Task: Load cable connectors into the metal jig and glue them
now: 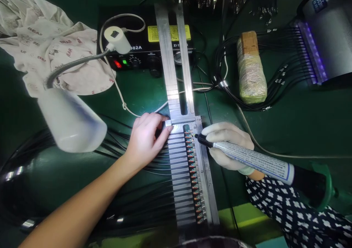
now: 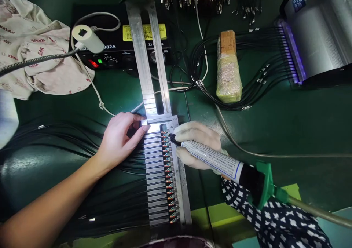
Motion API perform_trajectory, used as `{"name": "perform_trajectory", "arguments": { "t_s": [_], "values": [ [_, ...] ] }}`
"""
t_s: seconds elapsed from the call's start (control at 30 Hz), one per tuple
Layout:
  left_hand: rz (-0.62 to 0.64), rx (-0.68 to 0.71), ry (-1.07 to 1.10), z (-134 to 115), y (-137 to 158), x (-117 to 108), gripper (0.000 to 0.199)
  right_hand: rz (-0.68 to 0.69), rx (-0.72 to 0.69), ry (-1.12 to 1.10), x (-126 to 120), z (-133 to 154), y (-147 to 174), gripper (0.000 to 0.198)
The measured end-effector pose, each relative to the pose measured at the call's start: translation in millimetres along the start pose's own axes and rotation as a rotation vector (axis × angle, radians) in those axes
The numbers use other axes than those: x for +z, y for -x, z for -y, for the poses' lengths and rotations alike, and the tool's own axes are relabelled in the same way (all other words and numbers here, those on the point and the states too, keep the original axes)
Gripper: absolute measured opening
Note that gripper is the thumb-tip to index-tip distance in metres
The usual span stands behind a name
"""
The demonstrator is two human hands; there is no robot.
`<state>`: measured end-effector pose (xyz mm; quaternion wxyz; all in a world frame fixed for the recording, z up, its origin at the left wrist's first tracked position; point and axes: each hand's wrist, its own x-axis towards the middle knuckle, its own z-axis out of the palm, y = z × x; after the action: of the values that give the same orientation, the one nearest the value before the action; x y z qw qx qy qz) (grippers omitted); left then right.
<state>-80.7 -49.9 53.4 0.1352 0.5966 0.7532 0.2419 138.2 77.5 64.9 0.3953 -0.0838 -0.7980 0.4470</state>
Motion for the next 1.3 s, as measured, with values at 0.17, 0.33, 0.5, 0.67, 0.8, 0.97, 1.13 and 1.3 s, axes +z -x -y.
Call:
{"name": "perform_trajectory", "arguments": {
  "t_s": [0.17, 0.33, 0.5, 0.67, 0.8, 0.97, 1.13, 1.3],
  "values": [
    [0.005, -0.009, -0.003, -1, -1, -1, 0.02, -0.001, 0.017, 0.027, 1, -1, -1, 0.022],
    [0.006, -0.012, -0.001, -2, -1, -1, 0.021, 0.003, -0.012, 0.026, 1, -2, -2, 0.019],
    [0.012, -0.016, 0.002, -1, -1, -1, 0.022, 0.009, -0.004, 0.051, 0, -2, -3, 0.02],
    [0.012, -0.021, 0.002, -1, -2, -1, 0.022, 0.001, -0.036, 0.076, -4, 3, -1, 0.026],
    [0.008, -0.019, 0.003, -1, -1, -1, 0.022, 0.015, -0.049, 0.045, -4, 7, 2, 0.026],
    [0.012, -0.026, 0.005, -2, -1, -1, 0.022, 0.014, -0.047, 0.075, 1, 7, 2, 0.023],
    [0.007, -0.013, 0.001, -1, -1, -1, 0.021, 0.005, -0.027, 0.062, 2, 7, 1, 0.022],
    [0.01, -0.014, -0.007, -1, -1, -1, 0.022, 0.01, -0.037, 0.057, 1, 6, 0, 0.025]
  ]
}}
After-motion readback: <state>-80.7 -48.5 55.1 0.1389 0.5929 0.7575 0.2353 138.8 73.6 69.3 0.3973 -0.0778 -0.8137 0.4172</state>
